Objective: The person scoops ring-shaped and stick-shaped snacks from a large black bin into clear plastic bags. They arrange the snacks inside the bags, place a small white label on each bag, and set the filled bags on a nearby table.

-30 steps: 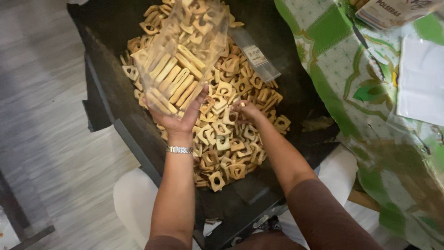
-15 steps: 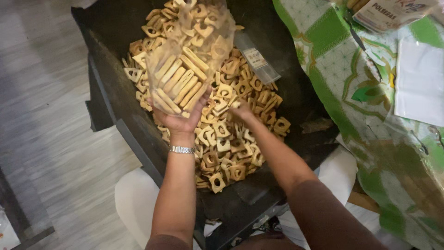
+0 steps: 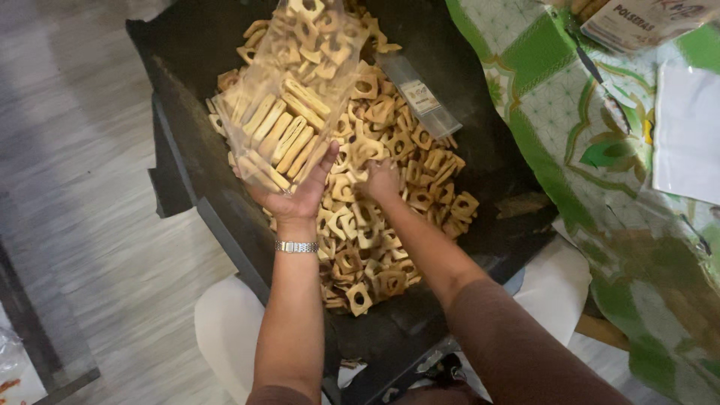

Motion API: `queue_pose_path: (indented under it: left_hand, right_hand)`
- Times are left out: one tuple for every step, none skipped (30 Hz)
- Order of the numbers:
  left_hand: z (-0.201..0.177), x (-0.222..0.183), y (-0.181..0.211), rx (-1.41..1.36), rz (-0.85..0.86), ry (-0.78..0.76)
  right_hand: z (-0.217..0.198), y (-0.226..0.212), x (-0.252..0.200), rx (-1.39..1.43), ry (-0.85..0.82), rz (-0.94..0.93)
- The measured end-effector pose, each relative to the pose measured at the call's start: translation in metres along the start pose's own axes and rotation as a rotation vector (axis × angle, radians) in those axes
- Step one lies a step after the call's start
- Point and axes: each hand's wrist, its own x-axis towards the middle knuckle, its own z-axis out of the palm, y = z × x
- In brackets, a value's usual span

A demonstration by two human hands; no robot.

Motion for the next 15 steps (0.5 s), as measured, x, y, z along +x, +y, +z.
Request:
queue_pose_path:
  left_hand:
    - [0.0, 0.0, 0.0, -0.002, 0.0, 0.001]
    - [0.001, -0.001, 0.0, -0.004, 0.0, 0.002]
    - [0.001, -0.001, 0.0, -0.002, 0.004, 0.0]
    - [0.001, -0.001, -0.001, 0.0, 0.007, -0.002]
    - [0.001, -0.002, -0.001, 0.001, 0.013, -0.003]
    - [0.001, -0.001, -0.001, -0.015, 0.014, -0.029]
    - [0.0, -0.001, -0.002, -0.031, 0.012, -0.05]
    - [-0.001, -0.001, -0.003, -0.048, 0.011, -0.071]
    - [-0.001, -0.001, -0.002, -0.057, 0.011, -0.055]
    - [0.0, -0.001, -0.001, -0.065, 0.011, -0.039]
    - [0.001, 0.0, 0.0, -0.072, 0.01, -0.026]
    - [0.002, 0.0, 0.0, -0.055, 0.014, -0.032]
    - [0.003, -0.001, -0.001, -0.039, 0.021, -0.039]
    - [0.004, -0.002, -0.001, -0.023, 0.028, -0.045]
    - [0.005, -0.001, 0.0, -0.025, 0.022, -0.045]
  right_hand:
    - [0.001, 0.006, 0.002, -0.001, 0.019, -0.006]
    - [0.002, 0.014, 0.004, -0.001, 0.037, -0.012]
    - [0.001, 0.018, 0.015, -0.036, -0.075, -0.001]
    - [-0.002, 0.022, 0.03, -0.07, -0.187, 0.009]
    - [-0.004, 0.028, 0.038, -0.106, -0.3, 0.017]
    - [-0.008, 0.04, 0.039, 0.204, -0.43, 0.063]
    - [-0.015, 0.056, 0.036, 0.516, -0.557, 0.113]
    - [-0.019, 0.067, 0.034, 0.832, -0.677, 0.164]
    - [-0.021, 0.073, 0.032, 0.796, -0.668, 0.252]
    - [-0.024, 0.081, 0.031, 0.76, -0.658, 0.339]
    - [-0.025, 0.088, 0.033, 0.725, -0.645, 0.423]
    - [-0.023, 0.095, 0.035, 0.714, -0.643, 0.439]
    - [-0.02, 0.101, 0.039, 0.699, -0.644, 0.454]
    - [-0.017, 0.105, 0.041, 0.684, -0.644, 0.469]
    - [-0.015, 0.107, 0.042, 0.789, -0.572, 0.49]
